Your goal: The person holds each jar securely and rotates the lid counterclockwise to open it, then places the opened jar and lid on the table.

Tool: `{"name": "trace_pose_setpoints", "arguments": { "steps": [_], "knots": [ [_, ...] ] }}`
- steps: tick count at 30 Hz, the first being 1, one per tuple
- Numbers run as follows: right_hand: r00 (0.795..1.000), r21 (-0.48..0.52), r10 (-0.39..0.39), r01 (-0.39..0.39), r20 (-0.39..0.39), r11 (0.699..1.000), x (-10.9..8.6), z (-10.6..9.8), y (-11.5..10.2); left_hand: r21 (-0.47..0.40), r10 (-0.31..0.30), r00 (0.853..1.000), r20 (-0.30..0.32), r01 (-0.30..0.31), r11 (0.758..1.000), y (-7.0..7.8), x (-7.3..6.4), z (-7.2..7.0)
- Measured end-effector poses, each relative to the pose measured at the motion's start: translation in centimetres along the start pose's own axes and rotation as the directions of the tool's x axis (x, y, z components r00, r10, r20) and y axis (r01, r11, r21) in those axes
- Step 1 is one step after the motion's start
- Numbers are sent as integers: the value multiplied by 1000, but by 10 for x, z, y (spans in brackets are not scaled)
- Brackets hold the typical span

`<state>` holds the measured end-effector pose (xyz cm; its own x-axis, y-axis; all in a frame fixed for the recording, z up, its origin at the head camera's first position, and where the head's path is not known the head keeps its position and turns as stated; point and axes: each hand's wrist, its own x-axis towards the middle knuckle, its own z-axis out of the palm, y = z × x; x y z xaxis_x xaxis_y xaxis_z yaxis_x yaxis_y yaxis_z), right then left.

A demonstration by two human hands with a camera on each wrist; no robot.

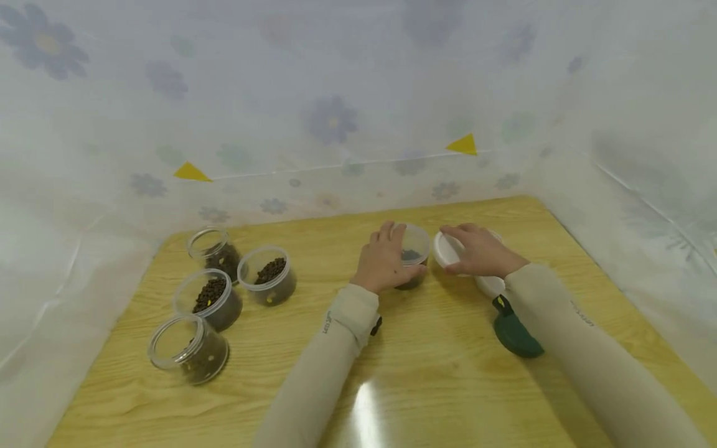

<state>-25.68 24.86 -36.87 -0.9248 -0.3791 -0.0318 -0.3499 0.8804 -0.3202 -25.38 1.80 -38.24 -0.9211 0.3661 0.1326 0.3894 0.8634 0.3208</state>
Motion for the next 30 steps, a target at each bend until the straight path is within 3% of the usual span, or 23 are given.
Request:
{"name": "trace_pose_setpoints", "arguments": {
  "steps": [6,20,30],
  "knots": [
    [998,-30,12,-11,57,999,12,11,-2,-10,-27,999,24,28,1000,0,0,1],
    [990,-113,112,-103,84,988,6,10,10,-23,-33,998,48,34,999,17,8,1],
    [984,-125,140,-126,108,984,6,19,16,-39,-43,997,64,46,998,19,5,3]
  ]
}}
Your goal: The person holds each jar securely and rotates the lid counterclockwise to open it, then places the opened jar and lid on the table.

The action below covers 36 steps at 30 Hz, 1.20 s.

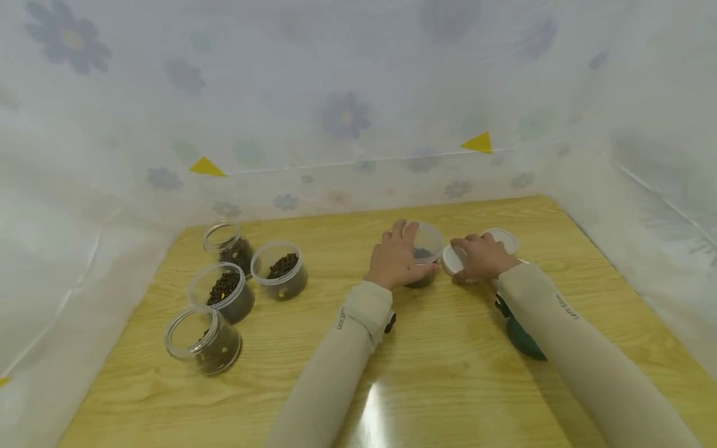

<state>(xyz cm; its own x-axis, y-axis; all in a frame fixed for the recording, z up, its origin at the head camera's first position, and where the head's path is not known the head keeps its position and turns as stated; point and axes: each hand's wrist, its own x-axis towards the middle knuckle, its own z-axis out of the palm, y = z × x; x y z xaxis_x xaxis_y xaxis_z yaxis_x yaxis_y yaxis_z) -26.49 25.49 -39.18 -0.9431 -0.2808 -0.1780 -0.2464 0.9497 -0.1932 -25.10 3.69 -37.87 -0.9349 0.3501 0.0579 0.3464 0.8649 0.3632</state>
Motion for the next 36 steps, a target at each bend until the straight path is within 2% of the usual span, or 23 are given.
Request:
{"name": "trace_pose_setpoints", "arguments": {
  "steps": [7,15,24,27,31,33,36],
  "knots": [
    [1000,15,-1,1,-15,1000,3,5,3,9,9,1000,-6,-9,1000,-2,0,1],
    [998,99,-40,44,-49,994,2,1,6,38,20,1000,-11,-19,999,-4,-1,-3],
    [994,153,-68,80,-80,985,-14,-7,12,25,37,999,-1,-37,999,2,1,0],
    [991,184,-84,102,-102,978,-20,-10,11,-11,60,998,4,-60,998,1,2,0],
    [987,273,-112,140,-116,952,-30,-13,7,-95,86,996,1,-86,992,-6,-2,-2],
    [985,346,-134,165,-112,923,-36,-14,1,-130,86,996,-9,-86,988,-11,-7,-3],
    [977,450,-177,211,-116,868,-44,-14,-11,-127,100,994,-32,-103,987,-18,-16,-9]
  ]
}}
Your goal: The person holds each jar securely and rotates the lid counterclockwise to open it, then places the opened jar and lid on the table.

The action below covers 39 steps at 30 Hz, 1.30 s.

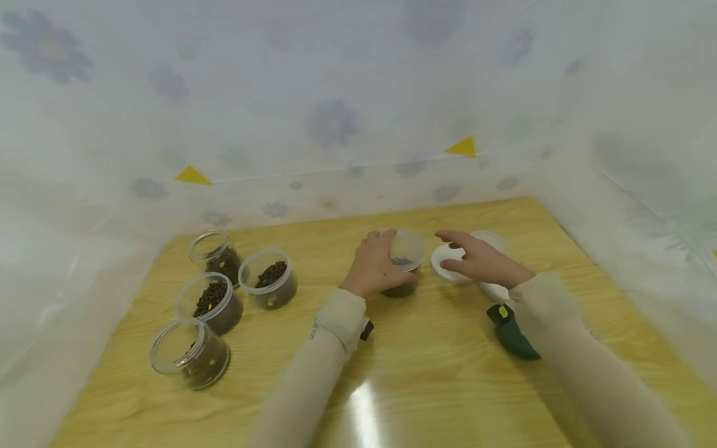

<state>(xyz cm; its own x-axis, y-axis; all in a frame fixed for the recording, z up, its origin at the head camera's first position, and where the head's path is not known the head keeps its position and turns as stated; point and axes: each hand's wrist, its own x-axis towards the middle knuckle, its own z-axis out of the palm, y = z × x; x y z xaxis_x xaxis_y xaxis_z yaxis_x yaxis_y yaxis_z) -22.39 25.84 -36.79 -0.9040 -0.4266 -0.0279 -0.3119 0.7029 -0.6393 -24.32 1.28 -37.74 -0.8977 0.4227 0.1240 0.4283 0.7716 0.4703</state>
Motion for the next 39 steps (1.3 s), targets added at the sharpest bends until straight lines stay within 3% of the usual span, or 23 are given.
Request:
{"name": "trace_pose_setpoints", "arguments": {
  "steps": [4,7,10,13,18,22,25,29,32,35,39],
  "knots": [
    [993,96,-113,111,16,989,-2,10,-24,-43,37,999,-24,-38,998,0,-14,-18],
    [983,119,-182,179,13,977,-3,18,-43,-168,46,999,-22,-49,984,4,-25,-33],
    [977,117,-213,214,-19,970,-1,24,-56,-251,52,998,-37,-59,966,7,-36,-45],
    [975,121,-218,223,-49,967,3,29,-63,-258,73,995,-67,-88,962,8,-45,-52],
    [974,143,-220,226,-59,963,5,33,-67,-223,112,987,-113,-135,965,7,-52,-53],
    [972,189,-218,232,-91,954,6,34,-67,-259,109,985,-135,-141,956,9,-59,-53],
    [970,250,-209,235,-125,939,5,33,-69,-356,101,984,-148,-148,923,8,-66,-55],
    [962,317,-219,261,-162,912,5,33,-74,-478,133,978,-163,-197,856,2,-73,-58],
    [959,338,-234,275,-157,900,7,32,-78,-506,171,977,-128,-213,836,-5,-74,-59],
    [963,349,-232,267,-138,899,9,30,-80,-511,162,984,-73,-177,841,-11,-73,-59],
    [966,365,-228,256,-120,895,13,28,-80,-491,117,990,-78,-141,860,-15,-69,-58]
  ]
}}
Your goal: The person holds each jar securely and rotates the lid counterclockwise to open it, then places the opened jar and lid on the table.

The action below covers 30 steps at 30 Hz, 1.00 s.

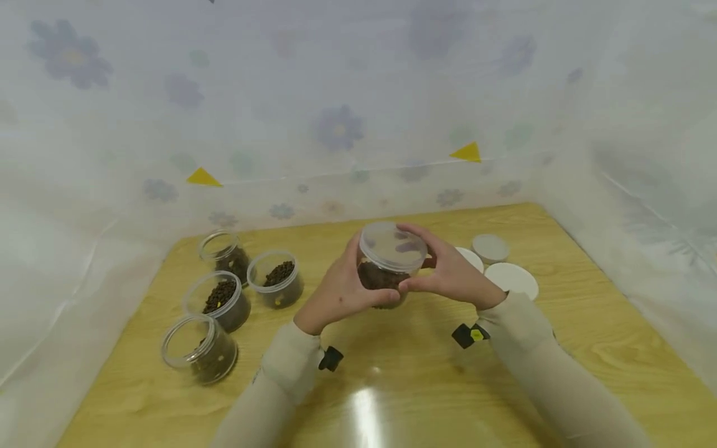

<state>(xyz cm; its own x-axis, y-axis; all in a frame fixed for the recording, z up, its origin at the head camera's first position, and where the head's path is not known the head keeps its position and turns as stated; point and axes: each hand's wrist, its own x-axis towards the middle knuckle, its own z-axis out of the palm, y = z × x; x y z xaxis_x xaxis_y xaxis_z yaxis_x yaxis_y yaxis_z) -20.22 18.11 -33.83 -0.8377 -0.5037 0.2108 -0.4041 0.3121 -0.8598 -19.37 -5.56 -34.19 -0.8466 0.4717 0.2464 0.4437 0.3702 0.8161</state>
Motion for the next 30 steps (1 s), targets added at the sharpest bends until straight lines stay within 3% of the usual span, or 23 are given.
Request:
{"name": "trace_pose_setpoints", "arguments": {
  "steps": [4,7,14,18,22,26,30],
  "knots": [
    [999,-3,11,-11,36,1000,4,1,0,29,-31,997,-71,33,999,-4,0,-1],
    [996,-30,41,-39,74,999,5,3,0,111,-40,989,-141,56,992,-7,-1,-2],
    [988,-83,122,-114,98,990,4,1,7,379,24,957,-288,91,921,-15,-3,-7],
    [986,-56,145,-140,86,989,6,1,7,458,62,953,-295,84,885,-18,-4,-8],
    [985,-42,149,-146,90,988,8,0,6,465,47,959,-278,92,881,-19,-6,-7],
    [987,-60,144,-140,68,988,10,-2,4,459,27,955,-294,116,881,-18,-5,-5],
    [988,-72,146,-142,53,987,14,-2,2,510,41,953,-300,124,851,-18,-5,-6]
  ]
}}
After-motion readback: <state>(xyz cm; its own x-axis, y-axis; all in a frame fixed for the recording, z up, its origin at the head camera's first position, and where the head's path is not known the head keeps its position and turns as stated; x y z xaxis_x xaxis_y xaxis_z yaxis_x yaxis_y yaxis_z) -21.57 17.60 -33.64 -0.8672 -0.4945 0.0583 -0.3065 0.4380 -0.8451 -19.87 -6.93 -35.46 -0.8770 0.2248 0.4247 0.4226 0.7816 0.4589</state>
